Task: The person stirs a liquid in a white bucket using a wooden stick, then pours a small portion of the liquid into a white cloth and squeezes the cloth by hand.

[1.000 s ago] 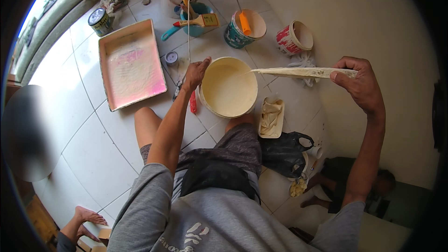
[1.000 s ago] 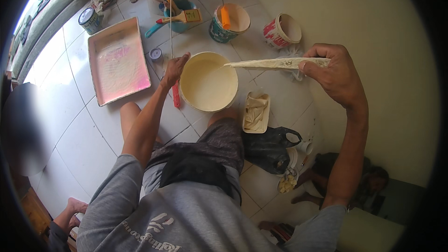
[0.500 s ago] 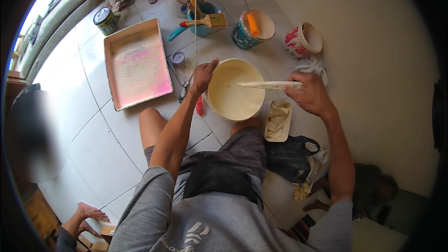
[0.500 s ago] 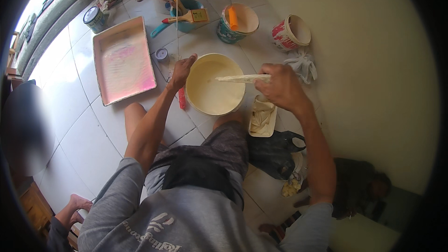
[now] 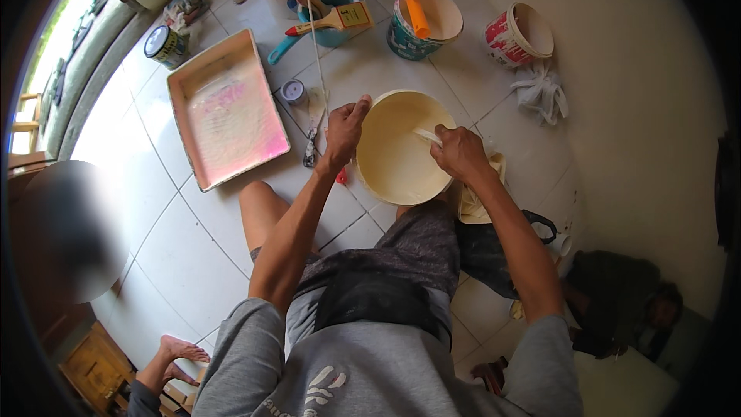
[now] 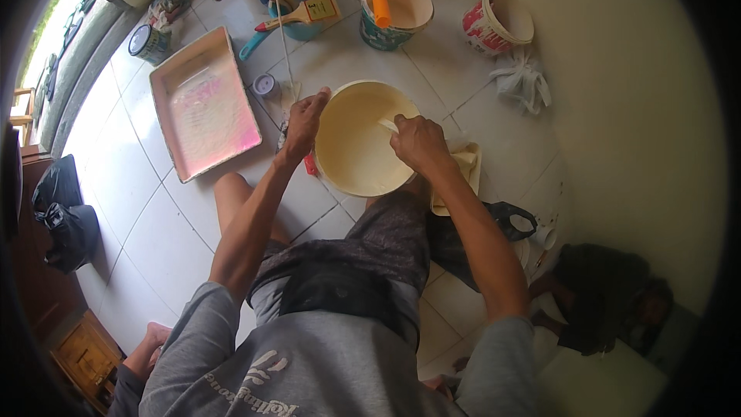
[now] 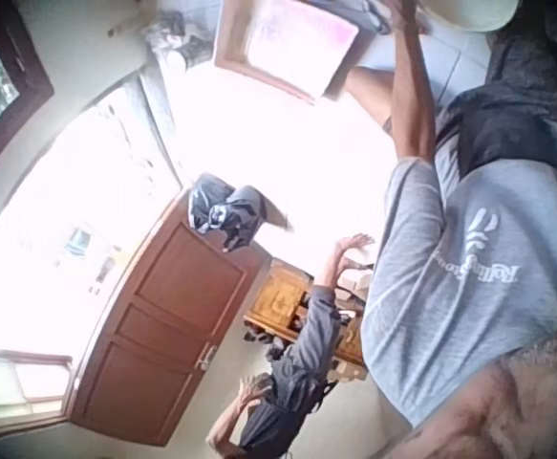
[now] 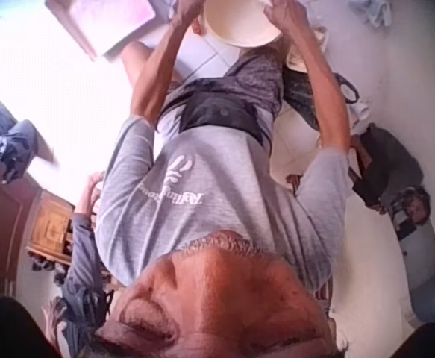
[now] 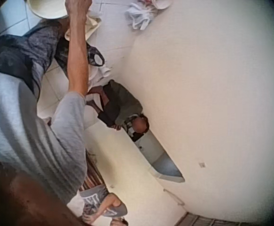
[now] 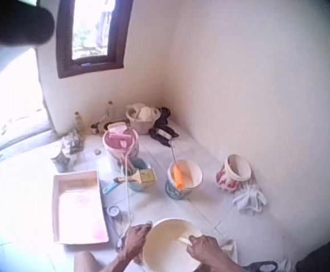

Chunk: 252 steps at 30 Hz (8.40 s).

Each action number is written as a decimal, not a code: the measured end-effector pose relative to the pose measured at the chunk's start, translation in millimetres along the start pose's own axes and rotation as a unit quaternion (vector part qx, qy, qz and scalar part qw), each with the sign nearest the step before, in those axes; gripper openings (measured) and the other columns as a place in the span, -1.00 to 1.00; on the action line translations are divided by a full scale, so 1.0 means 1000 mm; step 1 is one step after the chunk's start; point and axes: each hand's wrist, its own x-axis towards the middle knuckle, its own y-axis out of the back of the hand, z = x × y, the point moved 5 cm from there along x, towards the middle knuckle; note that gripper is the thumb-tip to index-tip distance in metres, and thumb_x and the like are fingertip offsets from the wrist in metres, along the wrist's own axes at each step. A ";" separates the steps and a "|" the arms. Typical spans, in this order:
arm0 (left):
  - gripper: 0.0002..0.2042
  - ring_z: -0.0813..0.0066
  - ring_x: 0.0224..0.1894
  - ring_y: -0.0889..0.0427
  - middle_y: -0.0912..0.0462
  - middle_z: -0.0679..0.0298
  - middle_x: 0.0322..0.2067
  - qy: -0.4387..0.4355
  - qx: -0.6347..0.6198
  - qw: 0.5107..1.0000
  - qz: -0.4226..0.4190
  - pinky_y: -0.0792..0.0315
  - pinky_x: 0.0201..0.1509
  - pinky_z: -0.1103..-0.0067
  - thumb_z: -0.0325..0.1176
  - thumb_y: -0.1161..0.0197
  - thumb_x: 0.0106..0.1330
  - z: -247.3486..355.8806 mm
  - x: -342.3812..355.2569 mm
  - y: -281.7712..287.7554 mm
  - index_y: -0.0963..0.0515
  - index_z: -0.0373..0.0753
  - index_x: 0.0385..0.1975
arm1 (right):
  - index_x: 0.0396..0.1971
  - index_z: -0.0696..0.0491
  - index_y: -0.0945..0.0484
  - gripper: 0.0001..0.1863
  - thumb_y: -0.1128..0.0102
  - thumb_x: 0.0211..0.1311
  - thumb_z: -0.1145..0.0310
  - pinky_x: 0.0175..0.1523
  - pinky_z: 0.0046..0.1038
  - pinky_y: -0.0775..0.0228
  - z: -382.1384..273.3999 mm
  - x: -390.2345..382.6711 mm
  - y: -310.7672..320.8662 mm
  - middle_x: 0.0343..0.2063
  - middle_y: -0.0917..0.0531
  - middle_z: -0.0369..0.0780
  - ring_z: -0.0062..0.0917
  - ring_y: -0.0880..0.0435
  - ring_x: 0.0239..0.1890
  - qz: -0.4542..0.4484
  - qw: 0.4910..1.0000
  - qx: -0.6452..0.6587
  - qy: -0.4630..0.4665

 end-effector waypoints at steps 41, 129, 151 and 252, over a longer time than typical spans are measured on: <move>-0.60 0.72 -0.58 -0.44 -0.56 0.37 -0.55 0.007 0.092 0.996 0.003 -0.34 -0.50 0.70 -0.08 -0.11 0.38 -0.004 0.002 -0.028 -0.57 -0.37 -0.43 | -0.42 0.22 -0.56 -0.76 -0.16 0.00 0.32 -0.17 -0.15 -0.45 -0.032 -0.025 0.010 -0.49 -0.60 0.09 -0.02 -0.60 -0.35 0.005 0.970 0.226 0.087; -0.56 0.75 -0.67 -0.31 -0.44 0.43 -0.70 0.008 0.053 0.998 0.039 -0.25 -0.59 0.67 -0.07 -0.17 0.33 0.008 -0.006 -0.021 -0.49 -0.31 -0.68 | -0.42 0.20 -0.57 -0.75 -0.19 0.04 0.29 -0.24 -0.16 -0.49 0.034 -0.008 0.003 -0.55 -0.61 0.07 -0.04 -0.63 -0.40 0.084 0.992 0.078 -0.043; -0.57 0.76 -0.66 -0.32 -0.44 0.43 -0.70 0.021 0.018 0.999 0.038 -0.23 -0.60 0.69 -0.08 -0.15 0.34 0.007 -0.006 -0.021 -0.49 -0.30 -0.66 | -0.53 0.24 -0.50 -0.76 -0.20 0.00 0.32 -0.30 -0.15 -0.47 -0.037 -0.036 -0.014 -0.62 -0.57 0.07 -0.03 -0.61 -0.48 -0.001 0.973 0.227 0.048; -0.25 0.22 -0.66 -0.33 -0.43 0.04 -0.75 0.077 0.399 0.737 0.540 -0.23 -0.44 0.24 0.27 0.12 0.31 -0.039 -0.178 0.301 -0.42 -0.42 -0.77 | -0.42 0.23 -0.60 -0.69 -0.23 -0.01 0.24 -0.20 -0.20 -0.47 -0.021 0.008 -0.016 -0.52 -0.62 0.09 -0.04 -0.63 -0.39 0.050 0.984 0.159 -0.069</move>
